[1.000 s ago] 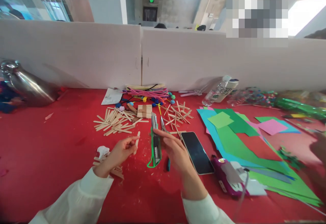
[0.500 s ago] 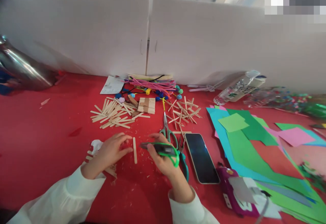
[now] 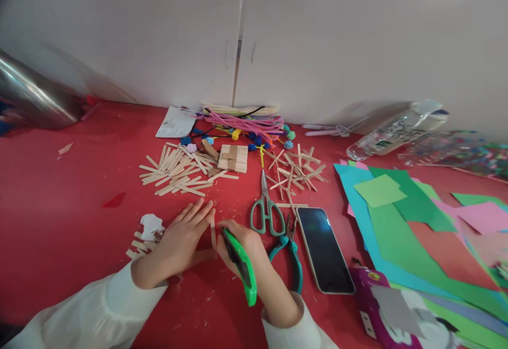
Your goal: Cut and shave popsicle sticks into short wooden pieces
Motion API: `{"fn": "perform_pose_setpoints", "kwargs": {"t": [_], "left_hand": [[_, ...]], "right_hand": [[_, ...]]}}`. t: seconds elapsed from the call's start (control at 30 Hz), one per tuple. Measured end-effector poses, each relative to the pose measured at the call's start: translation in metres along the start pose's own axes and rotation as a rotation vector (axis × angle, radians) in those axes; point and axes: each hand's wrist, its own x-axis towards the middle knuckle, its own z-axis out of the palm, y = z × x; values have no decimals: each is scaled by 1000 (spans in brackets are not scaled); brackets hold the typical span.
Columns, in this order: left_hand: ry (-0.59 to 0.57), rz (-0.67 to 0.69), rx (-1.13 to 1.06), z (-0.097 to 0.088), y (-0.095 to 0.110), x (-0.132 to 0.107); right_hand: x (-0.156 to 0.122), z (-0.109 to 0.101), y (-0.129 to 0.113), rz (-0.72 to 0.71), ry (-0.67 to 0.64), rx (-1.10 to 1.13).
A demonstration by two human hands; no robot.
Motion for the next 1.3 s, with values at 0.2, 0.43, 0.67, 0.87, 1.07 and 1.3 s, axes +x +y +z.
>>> {"fn": "perform_pose_setpoints", "kwargs": {"t": [0.2,0.43,0.67,0.87,1.07,1.3], "left_hand": [[-115,47,-53,-14,-15,-10],[-347,264,-194,-25,-17,-18],[-379,248,-316,-25,-17,-16],[-315,250,-306,-21,-18,-18],[-312,271,-277,-23,-18,-17],[-270,282,-304,-20,-21,-18]], "right_hand": [[-3,-1,2,143,171,117],[-4,3,0,159,97,128],[-7,14,0,125,65,121],[-6,15,0,110,79,108],[-4,11,4,-15,46,94],[-5,12,1,48,65,74]]}}
